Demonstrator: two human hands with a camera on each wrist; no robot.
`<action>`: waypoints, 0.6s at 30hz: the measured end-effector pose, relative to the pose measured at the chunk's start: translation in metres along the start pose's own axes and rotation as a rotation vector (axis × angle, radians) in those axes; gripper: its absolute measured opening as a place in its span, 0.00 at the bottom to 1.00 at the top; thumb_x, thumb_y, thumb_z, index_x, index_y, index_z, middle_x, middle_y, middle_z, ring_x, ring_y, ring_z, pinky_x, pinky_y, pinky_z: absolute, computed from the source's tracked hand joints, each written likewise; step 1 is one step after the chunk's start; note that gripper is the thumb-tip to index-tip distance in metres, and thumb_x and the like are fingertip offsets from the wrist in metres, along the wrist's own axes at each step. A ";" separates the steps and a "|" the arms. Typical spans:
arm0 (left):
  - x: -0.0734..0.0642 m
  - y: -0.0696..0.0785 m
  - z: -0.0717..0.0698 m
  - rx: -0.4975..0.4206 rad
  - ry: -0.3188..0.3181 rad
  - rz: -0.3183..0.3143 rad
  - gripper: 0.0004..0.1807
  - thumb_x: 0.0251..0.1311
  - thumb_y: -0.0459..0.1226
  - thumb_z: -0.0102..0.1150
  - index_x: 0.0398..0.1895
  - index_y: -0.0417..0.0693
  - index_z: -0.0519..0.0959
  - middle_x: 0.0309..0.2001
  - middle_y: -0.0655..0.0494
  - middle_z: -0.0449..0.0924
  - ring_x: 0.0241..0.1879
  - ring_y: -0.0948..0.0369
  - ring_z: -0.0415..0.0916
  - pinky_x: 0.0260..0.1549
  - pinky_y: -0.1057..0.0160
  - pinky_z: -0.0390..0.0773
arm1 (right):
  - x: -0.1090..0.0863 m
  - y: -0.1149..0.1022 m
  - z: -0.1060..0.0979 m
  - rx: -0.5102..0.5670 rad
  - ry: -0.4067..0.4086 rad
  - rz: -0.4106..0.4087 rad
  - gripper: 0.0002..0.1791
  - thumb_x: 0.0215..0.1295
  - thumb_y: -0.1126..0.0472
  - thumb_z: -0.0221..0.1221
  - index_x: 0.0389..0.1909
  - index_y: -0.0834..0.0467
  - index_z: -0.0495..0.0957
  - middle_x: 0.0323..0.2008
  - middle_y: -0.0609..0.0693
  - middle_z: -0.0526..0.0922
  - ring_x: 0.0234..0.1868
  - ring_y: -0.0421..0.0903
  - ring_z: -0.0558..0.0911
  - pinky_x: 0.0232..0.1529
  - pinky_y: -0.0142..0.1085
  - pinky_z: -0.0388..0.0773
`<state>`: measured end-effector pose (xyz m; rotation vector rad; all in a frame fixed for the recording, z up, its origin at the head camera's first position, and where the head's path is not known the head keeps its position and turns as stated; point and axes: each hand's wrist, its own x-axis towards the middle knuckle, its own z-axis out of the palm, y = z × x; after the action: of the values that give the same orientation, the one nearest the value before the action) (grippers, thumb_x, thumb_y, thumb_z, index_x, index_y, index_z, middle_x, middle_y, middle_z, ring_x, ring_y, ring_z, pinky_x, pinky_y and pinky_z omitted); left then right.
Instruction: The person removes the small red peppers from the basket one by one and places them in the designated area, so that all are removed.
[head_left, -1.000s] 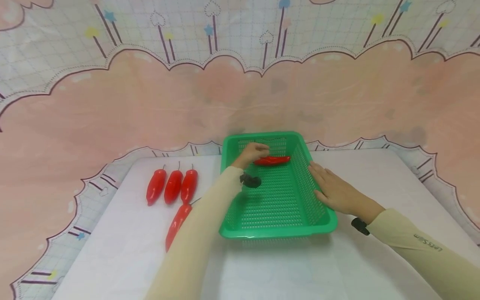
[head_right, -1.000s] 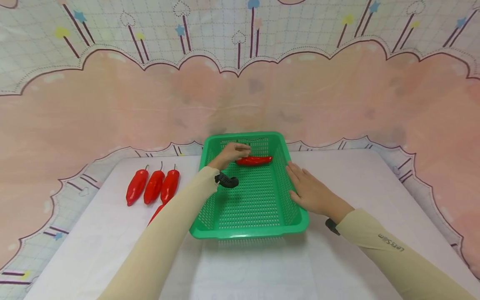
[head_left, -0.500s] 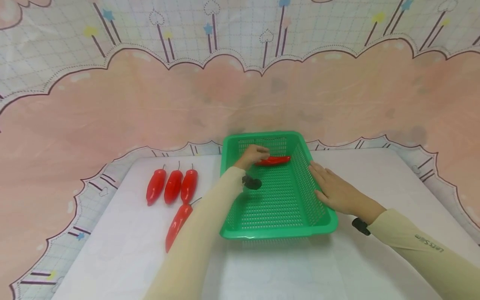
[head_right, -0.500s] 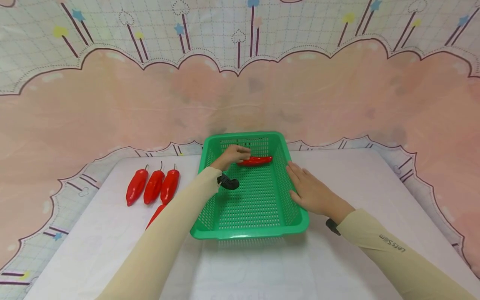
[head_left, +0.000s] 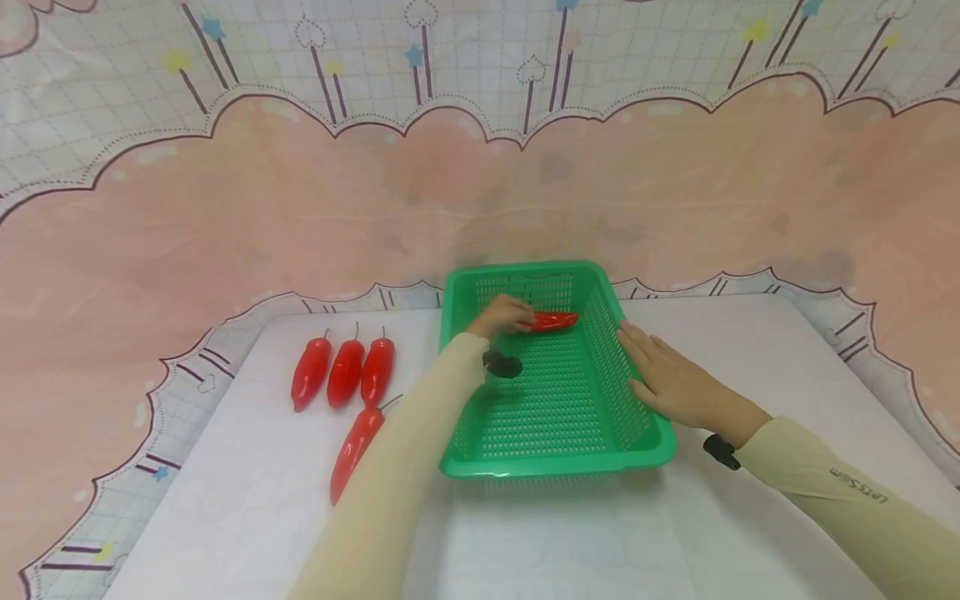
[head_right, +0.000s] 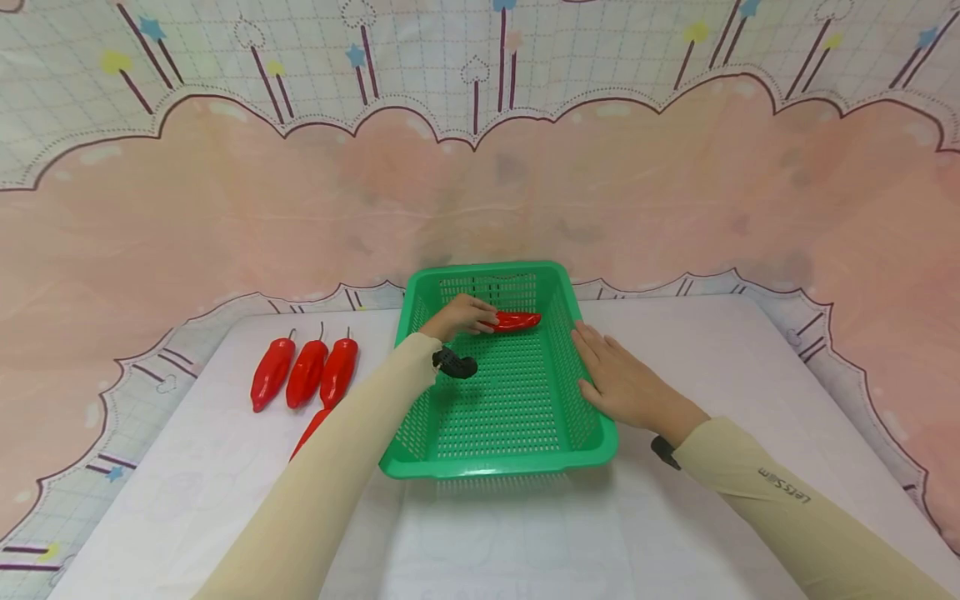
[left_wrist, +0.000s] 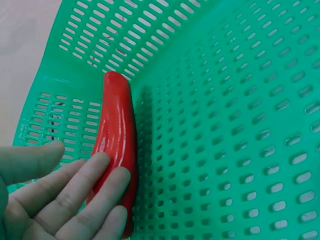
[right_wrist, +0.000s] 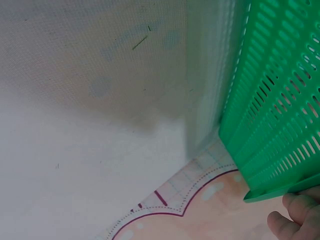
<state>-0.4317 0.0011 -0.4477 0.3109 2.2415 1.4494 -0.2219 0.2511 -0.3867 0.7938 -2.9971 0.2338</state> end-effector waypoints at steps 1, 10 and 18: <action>0.010 -0.007 -0.002 -0.011 -0.003 0.000 0.17 0.55 0.37 0.63 0.49 0.42 0.81 0.47 0.50 0.84 0.40 0.58 0.84 0.46 0.61 0.81 | 0.000 0.000 0.000 0.001 0.001 -0.001 0.36 0.67 0.58 0.45 0.70 0.72 0.45 0.72 0.67 0.45 0.73 0.63 0.50 0.70 0.56 0.51; 0.018 -0.018 -0.004 -0.119 0.099 -0.050 0.12 0.53 0.34 0.64 0.39 0.37 0.83 0.34 0.46 0.86 0.34 0.55 0.84 0.37 0.60 0.83 | 0.000 0.001 -0.001 -0.007 0.008 -0.012 0.36 0.68 0.58 0.45 0.70 0.72 0.45 0.72 0.68 0.46 0.72 0.63 0.50 0.70 0.56 0.51; 0.003 -0.006 -0.001 -0.139 0.217 -0.131 0.09 0.51 0.29 0.64 0.36 0.33 0.81 0.34 0.42 0.85 0.32 0.55 0.84 0.33 0.60 0.84 | 0.000 0.002 0.000 -0.006 0.011 -0.016 0.36 0.67 0.59 0.45 0.69 0.72 0.45 0.72 0.68 0.46 0.72 0.64 0.51 0.70 0.57 0.52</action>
<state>-0.4340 -0.0009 -0.4533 -0.0397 2.2627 1.6241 -0.2229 0.2525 -0.3872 0.8123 -2.9792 0.2283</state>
